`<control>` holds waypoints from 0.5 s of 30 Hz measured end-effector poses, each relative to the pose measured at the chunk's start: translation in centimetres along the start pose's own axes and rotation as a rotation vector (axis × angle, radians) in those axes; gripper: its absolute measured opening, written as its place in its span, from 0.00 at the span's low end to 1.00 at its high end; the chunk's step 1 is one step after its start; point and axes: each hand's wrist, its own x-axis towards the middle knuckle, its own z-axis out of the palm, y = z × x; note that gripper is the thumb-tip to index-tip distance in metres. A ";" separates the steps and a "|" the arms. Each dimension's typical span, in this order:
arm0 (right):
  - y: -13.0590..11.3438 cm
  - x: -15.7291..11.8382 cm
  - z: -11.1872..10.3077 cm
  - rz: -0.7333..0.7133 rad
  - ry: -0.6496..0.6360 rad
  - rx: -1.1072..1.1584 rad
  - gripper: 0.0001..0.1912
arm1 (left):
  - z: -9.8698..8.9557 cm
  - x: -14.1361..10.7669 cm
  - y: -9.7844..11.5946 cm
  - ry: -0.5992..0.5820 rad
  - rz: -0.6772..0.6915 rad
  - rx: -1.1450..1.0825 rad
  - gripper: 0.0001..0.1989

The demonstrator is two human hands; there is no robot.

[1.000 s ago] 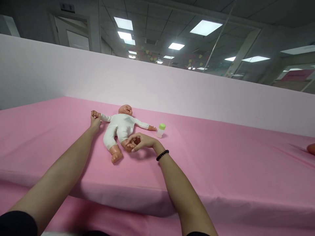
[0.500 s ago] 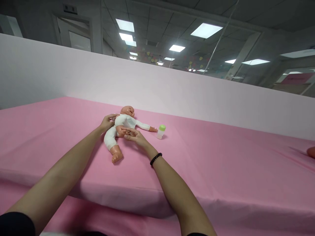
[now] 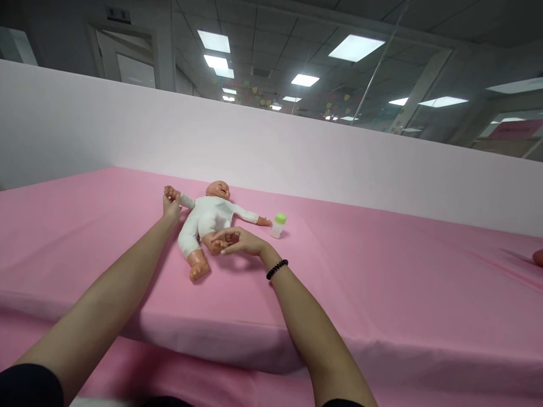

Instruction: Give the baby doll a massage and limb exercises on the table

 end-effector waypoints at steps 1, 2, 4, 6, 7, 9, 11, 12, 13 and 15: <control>-0.1 0.2 0.2 -0.030 0.066 0.017 0.25 | 0.4 -0.4 0.4 -0.041 0.023 -0.009 0.18; -0.2 0.3 0.5 -0.059 0.130 0.028 0.25 | 0.8 -0.9 0.9 -0.104 0.047 -0.018 0.18; -0.5 0.7 1.1 -0.102 0.236 0.037 0.25 | 1.6 -2.0 1.7 -0.267 0.079 -0.027 0.20; -0.6 0.9 1.7 -0.115 0.299 0.033 0.26 | 2.0 -3.0 2.4 -0.408 0.087 -0.023 0.22; -0.6 1.0 1.9 -0.114 0.313 0.028 0.26 | 2.1 -3.4 2.7 -0.450 0.088 -0.018 0.22; -0.5 1.1 2.1 -0.107 0.311 0.023 0.24 | 2.0 -3.7 2.9 -0.470 0.089 -0.011 0.22; -0.4 1.1 1.8 -0.108 0.288 0.032 0.22 | 1.6 -3.5 2.7 -0.420 0.097 -0.010 0.21; -0.3 1.0 1.5 -0.111 0.274 0.043 0.22 | 1.4 -3.2 2.6 -0.373 0.103 -0.011 0.20; -0.3 0.9 1.1 -0.115 0.255 0.055 0.22 | 1.1 -2.7 2.3 -0.312 0.107 -0.012 0.19; -0.3 0.5 0.3 -0.107 0.190 0.072 0.23 | 0.5 -1.8 1.8 -0.180 0.106 -0.012 0.18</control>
